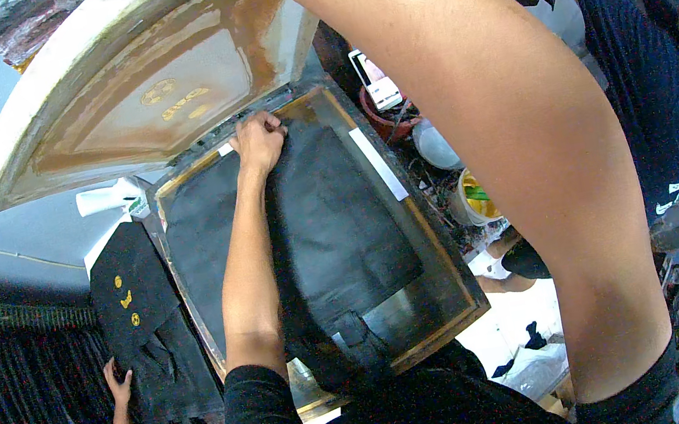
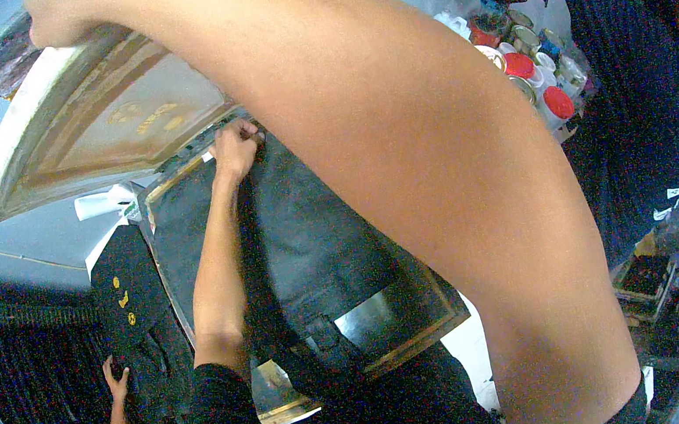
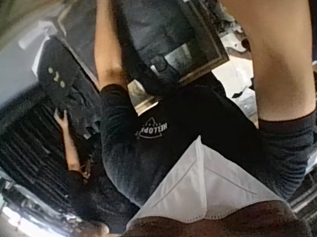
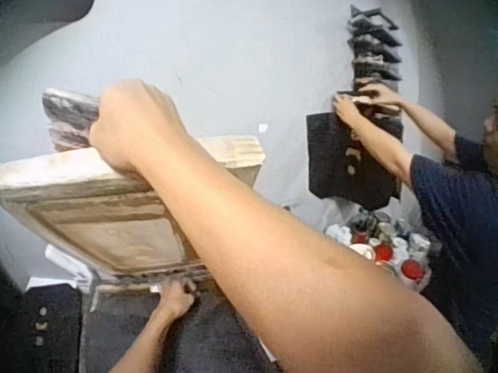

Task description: The person performs screen printing on black bags by positioning each bag on a base, lowering a screen over it, and applying yellow ink across the screen using a squeegee.

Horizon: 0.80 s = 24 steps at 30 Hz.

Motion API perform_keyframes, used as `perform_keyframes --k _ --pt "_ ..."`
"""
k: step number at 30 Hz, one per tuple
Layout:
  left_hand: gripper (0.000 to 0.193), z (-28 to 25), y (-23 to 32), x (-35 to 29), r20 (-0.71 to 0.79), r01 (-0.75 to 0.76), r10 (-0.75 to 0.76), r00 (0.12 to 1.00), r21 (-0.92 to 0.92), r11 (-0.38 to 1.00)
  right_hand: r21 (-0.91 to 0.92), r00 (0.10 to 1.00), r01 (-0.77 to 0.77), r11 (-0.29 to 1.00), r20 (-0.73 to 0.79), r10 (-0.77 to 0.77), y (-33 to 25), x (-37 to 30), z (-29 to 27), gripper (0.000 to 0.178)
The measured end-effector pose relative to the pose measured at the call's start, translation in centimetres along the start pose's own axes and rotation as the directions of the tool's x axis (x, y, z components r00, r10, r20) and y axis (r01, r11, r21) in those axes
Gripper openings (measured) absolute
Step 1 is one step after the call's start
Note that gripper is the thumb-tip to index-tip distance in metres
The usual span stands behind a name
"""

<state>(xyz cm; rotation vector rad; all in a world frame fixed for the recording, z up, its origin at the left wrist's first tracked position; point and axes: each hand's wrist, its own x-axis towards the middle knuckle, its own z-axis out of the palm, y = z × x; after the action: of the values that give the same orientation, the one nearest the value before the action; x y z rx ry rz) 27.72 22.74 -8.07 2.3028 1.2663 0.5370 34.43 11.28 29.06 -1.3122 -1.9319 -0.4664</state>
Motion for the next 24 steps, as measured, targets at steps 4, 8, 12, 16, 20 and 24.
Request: perform_keyframes --k 4,8,12,16,20,24 --pt "0.024 1.2 1.0 0.0 -0.181 -0.052 0.072 0.981 0.112 0.992 -0.01 0.999 -0.007 1.0 -0.038 0.007 0.3 1.2 0.8 0.026" --pt "0.055 3.3 2.1 -2.9 -0.191 -0.151 0.167 0.967 0.096 0.984 -0.006 0.998 -0.065 0.998 -0.018 0.065 0.6 0.8 0.5 0.026" --pt "0.094 4.5 3.5 -6.6 0.089 -0.099 0.081 0.993 0.216 0.971 0.02 1.0 -0.022 1.0 0.014 0.022 0.5 0.5 -0.2 0.026" --pt "0.111 4.4 5.0 -5.2 0.152 0.016 -0.045 0.987 0.185 0.983 0.019 0.999 -0.007 1.0 -0.033 0.007 0.9 1.1 0.3 0.026" --pt "0.118 5.5 4.3 -4.9 0.081 0.049 -0.065 0.995 0.187 0.981 0.036 1.0 -0.007 0.999 -0.015 0.007 0.4 1.0 0.1 0.026" --pt "0.12 5.3 4.3 -5.6 0.125 0.044 -0.069 0.99 0.19 0.981 0.053 0.999 -0.04 0.998 -0.003 0.04 0.6 0.5 -0.1 0.026"
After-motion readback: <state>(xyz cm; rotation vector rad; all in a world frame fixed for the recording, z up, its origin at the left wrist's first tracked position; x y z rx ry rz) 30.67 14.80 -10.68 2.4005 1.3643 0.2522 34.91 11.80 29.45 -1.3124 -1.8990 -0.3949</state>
